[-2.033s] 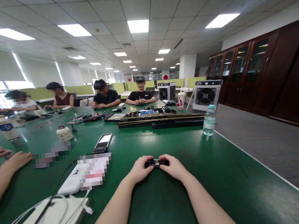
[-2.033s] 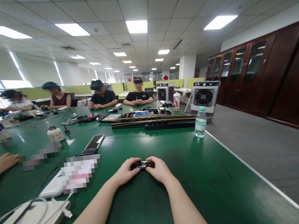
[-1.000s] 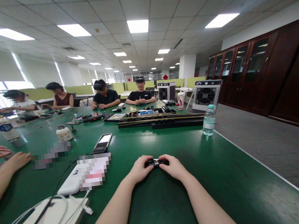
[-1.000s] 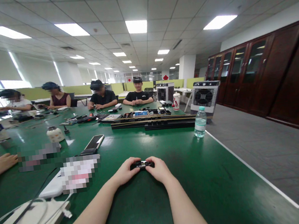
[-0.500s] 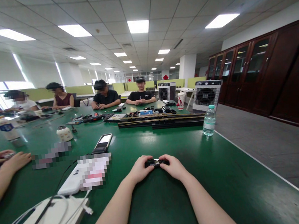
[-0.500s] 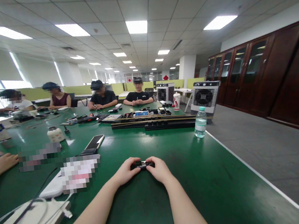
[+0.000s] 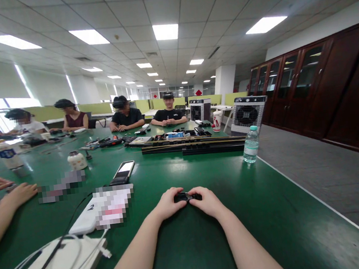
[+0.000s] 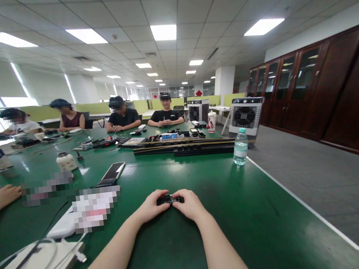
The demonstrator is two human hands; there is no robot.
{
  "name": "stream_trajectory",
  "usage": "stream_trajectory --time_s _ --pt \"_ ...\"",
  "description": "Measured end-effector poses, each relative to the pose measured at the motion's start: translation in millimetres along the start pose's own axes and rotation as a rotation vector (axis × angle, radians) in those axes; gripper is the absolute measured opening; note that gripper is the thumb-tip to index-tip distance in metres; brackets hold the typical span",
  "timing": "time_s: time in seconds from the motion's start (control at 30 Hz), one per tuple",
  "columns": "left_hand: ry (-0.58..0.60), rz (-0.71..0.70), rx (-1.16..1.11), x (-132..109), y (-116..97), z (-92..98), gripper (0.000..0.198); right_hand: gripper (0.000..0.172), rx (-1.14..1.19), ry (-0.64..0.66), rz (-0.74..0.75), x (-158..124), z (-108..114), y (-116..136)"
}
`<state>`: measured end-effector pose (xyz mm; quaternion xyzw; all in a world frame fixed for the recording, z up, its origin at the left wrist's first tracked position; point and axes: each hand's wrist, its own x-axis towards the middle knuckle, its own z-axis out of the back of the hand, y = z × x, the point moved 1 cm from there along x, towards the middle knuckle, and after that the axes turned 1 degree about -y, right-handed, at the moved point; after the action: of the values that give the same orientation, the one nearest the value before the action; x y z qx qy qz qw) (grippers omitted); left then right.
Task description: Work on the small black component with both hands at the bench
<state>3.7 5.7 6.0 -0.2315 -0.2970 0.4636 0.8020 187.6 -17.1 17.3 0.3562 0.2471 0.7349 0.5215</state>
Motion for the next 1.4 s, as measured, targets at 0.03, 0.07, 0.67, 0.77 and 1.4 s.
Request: stream_trajectory --time_s 0.03,0.07,0.67,0.77,1.4 --pt "0.003 -0.006 0.012 0.0 -0.4 0.4 0.045 0.024 -0.005 -0.004 -0.001 0.1 -0.1 -0.1" --pt "0.007 -0.016 0.023 0.1 -0.8 0.9 0.044 0.025 -0.011 -0.007 -0.002 0.3 -0.3 -0.2" --pt "-0.006 -0.056 0.018 0.3 1.1 -0.6 0.040 0.022 -0.071 0.011 0.041 1.3 -2.0 -1.5" --pt "-0.005 -0.068 0.018 0.1 0.1 -0.1 0.040 0.021 -0.071 0.013 0.046 1.6 -2.9 -2.3" --pt "0.003 -0.039 0.064 0.1 -3.9 0.8 0.037 0.023 0.170 -0.171 -0.083 6.4 1.8 -7.3"
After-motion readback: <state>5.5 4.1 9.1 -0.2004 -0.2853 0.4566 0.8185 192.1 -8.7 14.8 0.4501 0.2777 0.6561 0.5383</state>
